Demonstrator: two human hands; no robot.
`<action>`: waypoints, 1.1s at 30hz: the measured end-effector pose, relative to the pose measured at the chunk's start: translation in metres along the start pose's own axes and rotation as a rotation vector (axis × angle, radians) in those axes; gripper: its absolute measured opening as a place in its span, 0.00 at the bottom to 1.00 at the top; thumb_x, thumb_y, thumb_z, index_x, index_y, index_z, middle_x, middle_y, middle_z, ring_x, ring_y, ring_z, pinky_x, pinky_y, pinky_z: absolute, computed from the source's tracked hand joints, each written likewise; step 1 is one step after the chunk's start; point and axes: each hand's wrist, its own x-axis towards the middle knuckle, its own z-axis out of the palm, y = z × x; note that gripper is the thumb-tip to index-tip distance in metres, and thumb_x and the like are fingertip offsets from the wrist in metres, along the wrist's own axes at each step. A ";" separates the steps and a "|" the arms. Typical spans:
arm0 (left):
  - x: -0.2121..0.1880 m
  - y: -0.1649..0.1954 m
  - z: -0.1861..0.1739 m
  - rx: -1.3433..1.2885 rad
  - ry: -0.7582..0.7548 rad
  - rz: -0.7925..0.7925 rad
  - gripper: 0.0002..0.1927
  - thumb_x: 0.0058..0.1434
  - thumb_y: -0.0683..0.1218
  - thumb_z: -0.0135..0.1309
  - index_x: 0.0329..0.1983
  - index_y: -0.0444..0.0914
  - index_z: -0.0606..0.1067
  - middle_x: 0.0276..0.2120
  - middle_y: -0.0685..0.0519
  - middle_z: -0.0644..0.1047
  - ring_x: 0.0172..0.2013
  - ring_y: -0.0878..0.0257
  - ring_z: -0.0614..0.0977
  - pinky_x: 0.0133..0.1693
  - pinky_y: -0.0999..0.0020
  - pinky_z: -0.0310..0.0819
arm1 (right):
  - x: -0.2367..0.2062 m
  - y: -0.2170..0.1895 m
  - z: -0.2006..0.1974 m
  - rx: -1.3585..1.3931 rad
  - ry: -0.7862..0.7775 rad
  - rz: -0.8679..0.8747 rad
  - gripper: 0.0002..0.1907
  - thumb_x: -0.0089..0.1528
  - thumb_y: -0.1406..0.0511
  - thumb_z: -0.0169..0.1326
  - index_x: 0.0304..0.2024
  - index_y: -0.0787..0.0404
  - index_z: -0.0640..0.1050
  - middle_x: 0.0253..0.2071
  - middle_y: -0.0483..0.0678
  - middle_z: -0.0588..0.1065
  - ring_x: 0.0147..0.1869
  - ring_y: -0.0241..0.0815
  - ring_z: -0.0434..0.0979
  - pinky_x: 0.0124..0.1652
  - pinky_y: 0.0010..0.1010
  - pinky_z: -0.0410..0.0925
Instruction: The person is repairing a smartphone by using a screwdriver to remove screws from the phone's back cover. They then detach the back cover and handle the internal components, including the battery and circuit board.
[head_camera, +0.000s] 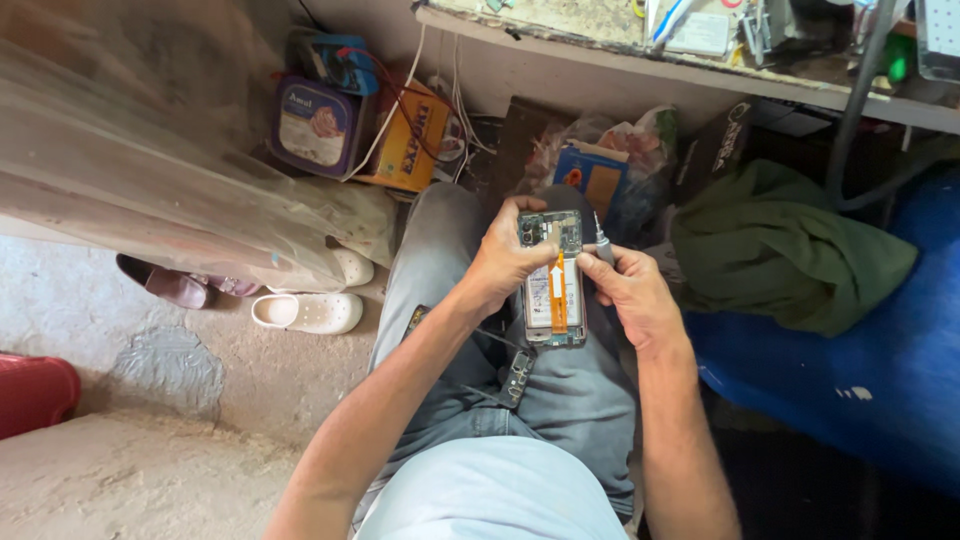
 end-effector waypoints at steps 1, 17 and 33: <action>0.000 -0.001 -0.001 -0.015 0.007 0.002 0.29 0.54 0.39 0.59 0.59 0.35 0.65 0.41 0.51 0.76 0.41 0.67 0.79 0.43 0.70 0.77 | 0.000 0.000 0.000 -0.014 0.002 0.010 0.09 0.63 0.66 0.61 0.44 0.62 0.84 0.30 0.35 0.75 0.27 0.24 0.63 0.27 0.19 0.57; -0.002 -0.011 0.007 -0.078 0.116 0.049 0.25 0.53 0.37 0.56 0.56 0.36 0.66 0.40 0.51 0.76 0.39 0.67 0.79 0.41 0.70 0.77 | -0.030 0.038 -0.027 -0.022 -0.054 0.041 0.14 0.60 0.74 0.62 0.49 0.67 0.83 0.36 0.39 0.76 0.38 0.25 0.72 0.40 0.18 0.66; -0.010 -0.017 0.010 0.071 0.113 0.051 0.26 0.58 0.39 0.58 0.60 0.35 0.66 0.44 0.51 0.77 0.45 0.67 0.79 0.47 0.69 0.76 | -0.065 0.055 -0.039 -0.093 -0.090 0.039 0.28 0.55 0.72 0.66 0.60 0.64 0.79 0.34 0.33 0.70 0.36 0.24 0.65 0.37 0.16 0.61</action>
